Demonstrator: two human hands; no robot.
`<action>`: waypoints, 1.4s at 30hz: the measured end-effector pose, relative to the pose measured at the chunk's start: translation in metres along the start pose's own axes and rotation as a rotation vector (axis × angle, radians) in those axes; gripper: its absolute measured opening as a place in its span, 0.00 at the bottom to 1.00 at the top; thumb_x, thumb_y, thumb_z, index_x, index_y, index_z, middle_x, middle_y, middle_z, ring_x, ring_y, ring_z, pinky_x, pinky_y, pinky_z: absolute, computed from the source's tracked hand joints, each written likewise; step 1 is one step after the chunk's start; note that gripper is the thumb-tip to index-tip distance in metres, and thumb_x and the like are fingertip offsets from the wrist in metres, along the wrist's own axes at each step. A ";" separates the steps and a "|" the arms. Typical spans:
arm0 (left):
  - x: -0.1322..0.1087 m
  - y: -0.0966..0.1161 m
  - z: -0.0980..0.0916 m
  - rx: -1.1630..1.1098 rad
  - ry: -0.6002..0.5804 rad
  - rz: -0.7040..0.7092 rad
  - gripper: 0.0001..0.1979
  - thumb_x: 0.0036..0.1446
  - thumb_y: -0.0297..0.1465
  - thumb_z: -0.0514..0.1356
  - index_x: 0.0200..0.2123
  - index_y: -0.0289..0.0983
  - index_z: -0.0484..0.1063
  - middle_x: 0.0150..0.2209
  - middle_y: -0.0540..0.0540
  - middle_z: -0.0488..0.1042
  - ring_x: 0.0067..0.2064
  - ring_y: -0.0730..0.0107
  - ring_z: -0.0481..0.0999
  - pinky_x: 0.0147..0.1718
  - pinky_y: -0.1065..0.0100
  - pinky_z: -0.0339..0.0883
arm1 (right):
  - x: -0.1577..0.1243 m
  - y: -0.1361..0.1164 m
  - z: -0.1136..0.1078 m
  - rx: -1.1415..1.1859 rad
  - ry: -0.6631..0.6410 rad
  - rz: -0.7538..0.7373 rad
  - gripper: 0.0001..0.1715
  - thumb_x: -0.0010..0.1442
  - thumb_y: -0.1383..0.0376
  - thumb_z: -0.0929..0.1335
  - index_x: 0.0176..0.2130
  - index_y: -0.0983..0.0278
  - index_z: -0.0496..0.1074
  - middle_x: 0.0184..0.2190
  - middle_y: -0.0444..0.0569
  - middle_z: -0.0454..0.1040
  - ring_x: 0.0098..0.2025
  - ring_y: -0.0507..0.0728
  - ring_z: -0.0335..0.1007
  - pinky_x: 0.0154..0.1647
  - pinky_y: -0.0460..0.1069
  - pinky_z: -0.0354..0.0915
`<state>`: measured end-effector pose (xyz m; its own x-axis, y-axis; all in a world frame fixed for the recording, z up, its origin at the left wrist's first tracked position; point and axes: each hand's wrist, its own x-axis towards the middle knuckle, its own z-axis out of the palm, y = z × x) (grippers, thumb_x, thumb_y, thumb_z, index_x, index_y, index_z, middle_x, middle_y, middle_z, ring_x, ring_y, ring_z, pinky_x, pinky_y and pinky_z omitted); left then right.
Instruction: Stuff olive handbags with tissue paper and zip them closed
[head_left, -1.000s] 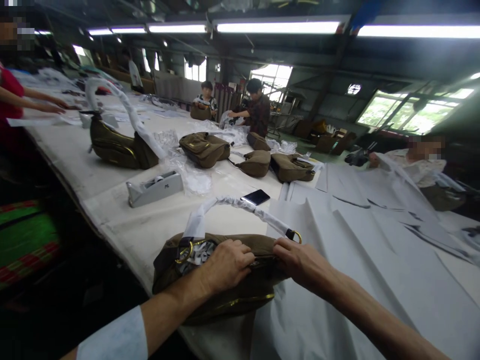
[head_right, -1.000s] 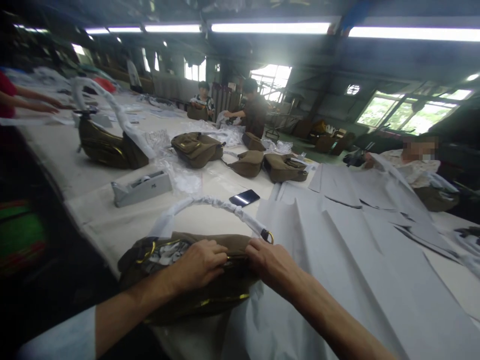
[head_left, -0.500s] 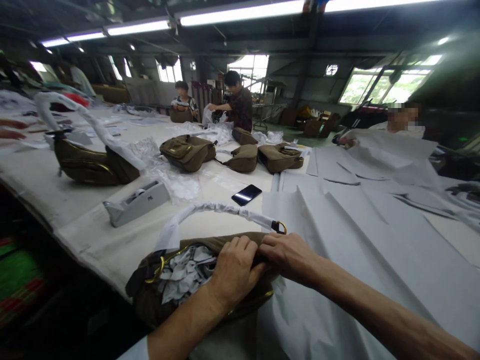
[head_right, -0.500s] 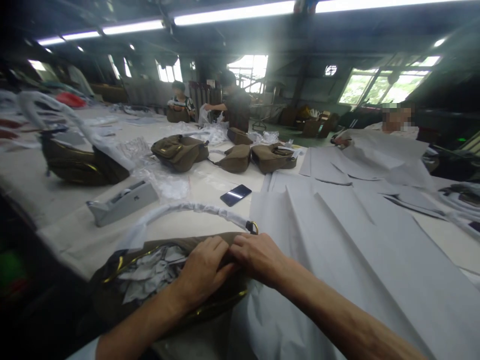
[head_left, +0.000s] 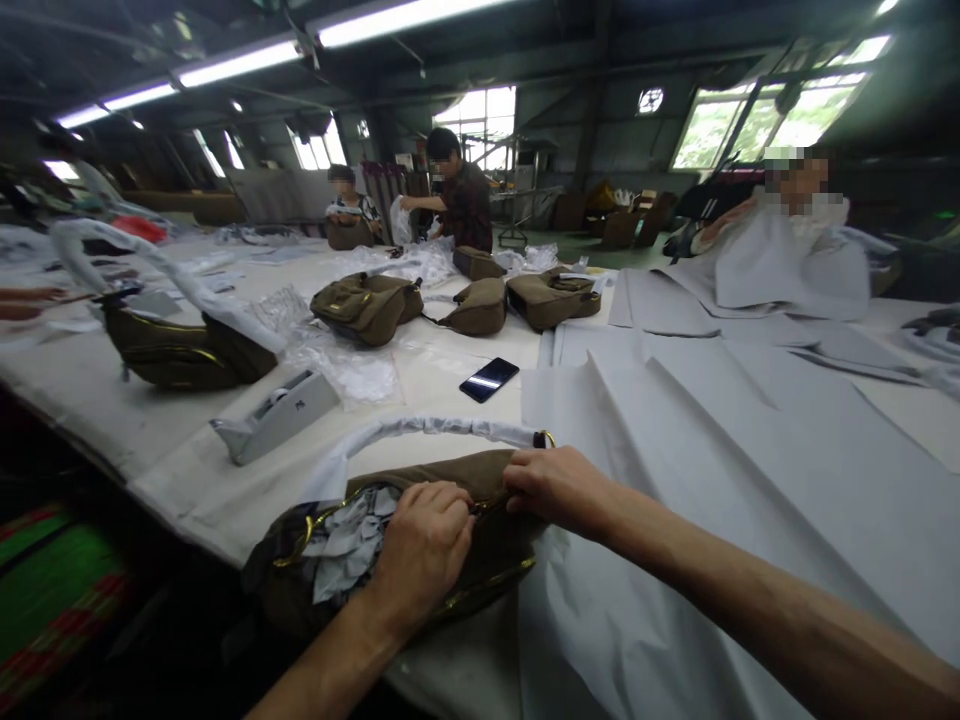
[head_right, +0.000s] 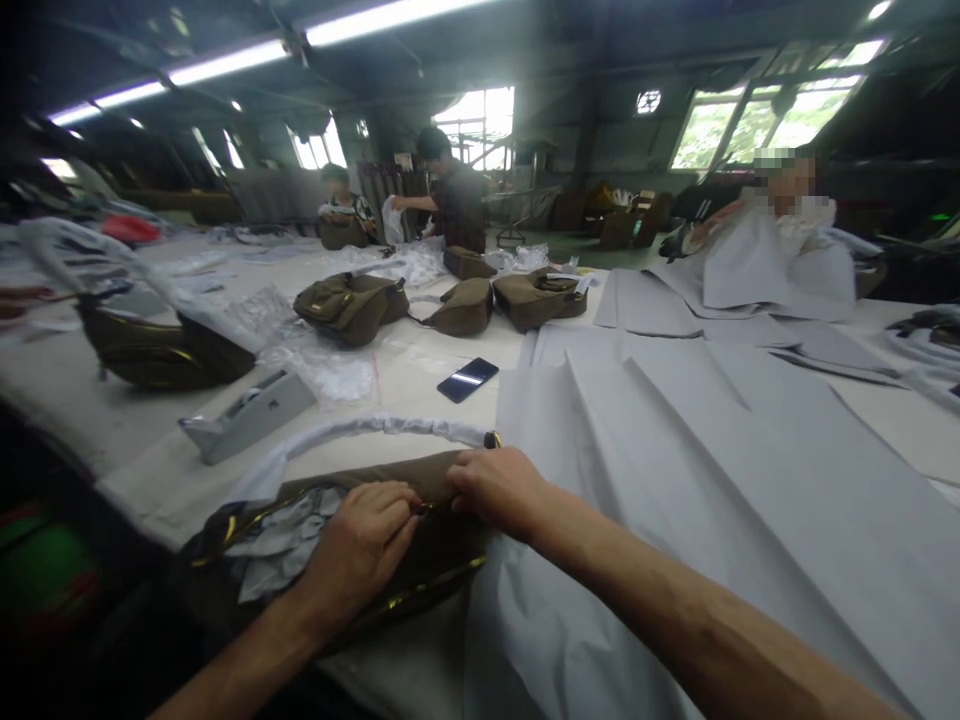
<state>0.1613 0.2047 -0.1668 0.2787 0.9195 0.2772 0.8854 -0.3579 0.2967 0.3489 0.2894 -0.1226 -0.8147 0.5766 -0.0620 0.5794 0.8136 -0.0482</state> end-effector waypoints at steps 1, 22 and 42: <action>-0.005 -0.001 -0.002 0.051 0.004 0.004 0.09 0.59 0.25 0.50 0.34 0.36 0.70 0.37 0.45 0.74 0.43 0.60 0.71 0.47 0.53 0.63 | 0.000 -0.002 0.001 0.006 0.017 0.002 0.06 0.57 0.60 0.69 0.35 0.61 0.70 0.36 0.43 0.73 0.36 0.52 0.70 0.23 0.45 0.52; -0.081 -0.018 -0.051 0.282 0.159 0.200 0.28 0.47 0.38 0.66 0.51 0.39 0.64 0.53 0.40 0.68 0.52 0.54 0.69 0.49 0.57 0.70 | -0.001 -0.055 0.040 0.083 0.179 -0.033 0.06 0.60 0.72 0.63 0.36 0.65 0.68 0.36 0.51 0.70 0.37 0.58 0.63 0.29 0.49 0.68; -0.105 -0.097 -0.025 -0.694 0.143 -0.284 0.37 0.48 0.39 0.64 0.59 0.42 0.52 0.60 0.37 0.59 0.59 0.48 0.62 0.57 0.48 0.58 | 0.045 -0.135 0.082 0.506 0.245 -0.273 0.31 0.54 0.48 0.67 0.50 0.65 0.65 0.44 0.53 0.71 0.43 0.61 0.66 0.42 0.54 0.65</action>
<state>0.0371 0.1387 -0.2014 -0.0180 0.9783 0.2062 0.4657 -0.1743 0.8676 0.2363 0.1995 -0.2009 -0.8816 0.4024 0.2465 0.2401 0.8322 -0.4999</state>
